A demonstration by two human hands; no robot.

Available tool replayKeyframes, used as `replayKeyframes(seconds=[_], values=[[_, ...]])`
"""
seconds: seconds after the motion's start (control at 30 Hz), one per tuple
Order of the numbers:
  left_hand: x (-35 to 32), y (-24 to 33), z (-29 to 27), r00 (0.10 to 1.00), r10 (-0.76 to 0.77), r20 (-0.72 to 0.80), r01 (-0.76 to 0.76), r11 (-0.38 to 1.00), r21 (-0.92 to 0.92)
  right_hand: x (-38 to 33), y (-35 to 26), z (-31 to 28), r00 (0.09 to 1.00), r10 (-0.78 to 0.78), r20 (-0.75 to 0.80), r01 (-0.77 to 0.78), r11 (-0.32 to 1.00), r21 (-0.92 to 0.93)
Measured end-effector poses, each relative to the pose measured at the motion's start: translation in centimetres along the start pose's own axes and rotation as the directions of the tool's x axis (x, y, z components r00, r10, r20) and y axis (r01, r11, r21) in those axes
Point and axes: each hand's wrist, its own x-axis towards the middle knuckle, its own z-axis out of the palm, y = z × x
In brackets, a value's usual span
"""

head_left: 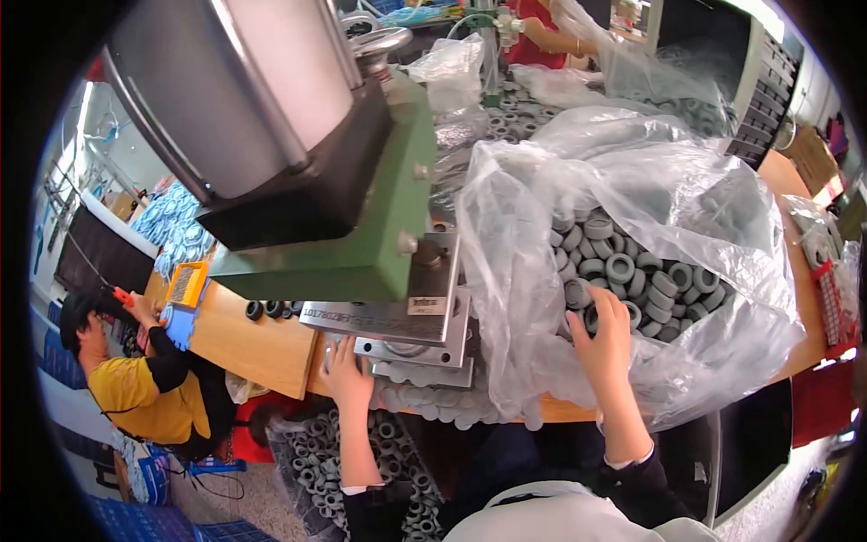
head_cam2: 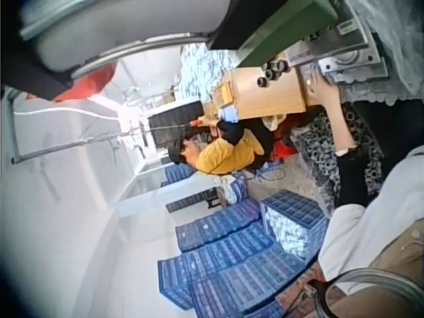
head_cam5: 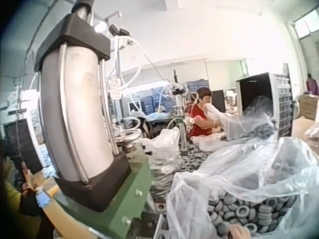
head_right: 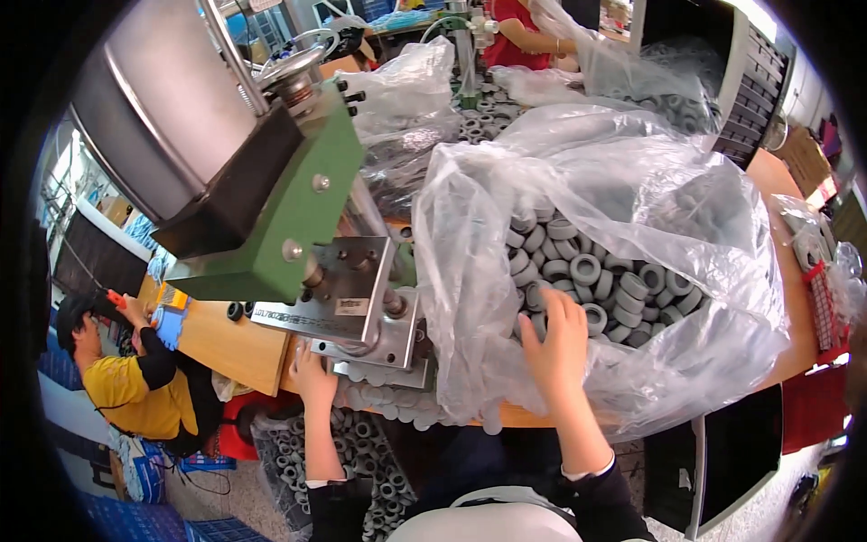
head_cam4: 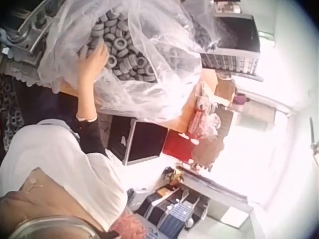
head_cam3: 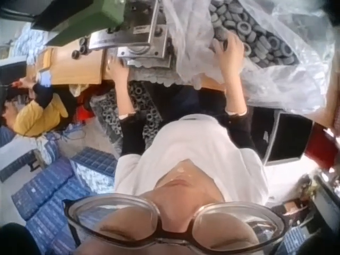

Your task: Taking grey rings from a large bag, placing them into a press machine, and removing them after processing.

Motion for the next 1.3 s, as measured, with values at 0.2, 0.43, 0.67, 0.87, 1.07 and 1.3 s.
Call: replayKeyframes(seconds=[0.2, 0.43, 0.67, 0.87, 1.07, 1.3], values=[[-0.4, -0.4, 0.3, 0.998, 0.010, 0.064, -0.004, 0.995, -0.096, 2.5, 4.2, 2.9, 0.967, 0.040, 0.251, -0.026, 0.998, -0.058], [-1.3, 5.4, -3.3, 0.902, 0.111, -0.417, -0.361, 0.722, -0.591, 1.7, 4.2, -1.0, 0.996, 0.026, -0.080, -0.014, 0.988, 0.151], [2.9, 15.7, -8.8, 0.938, -0.186, -0.292, -0.178, 0.462, -0.869, -0.7, -0.8, -3.6, 0.994, 0.085, 0.075, -0.110, 0.882, 0.457], [0.7, 14.7, -7.7, 0.783, -0.085, -0.616, -0.303, 0.814, -0.496, -1.9, -7.0, -1.3, 0.945, -0.278, 0.172, 0.124, 0.792, 0.598], [-9.8, 4.1, -3.9, 0.754, -0.530, -0.387, 0.136, 0.703, -0.698, -2.6, -11.9, 4.9, 0.929, -0.340, 0.145, 0.186, 0.768, 0.612], [-11.1, -2.6, -3.4, 0.848, -0.390, -0.359, 0.227, 0.879, -0.419, -0.7, -15.5, 5.5, 0.945, -0.273, 0.182, 0.124, 0.811, 0.572]])
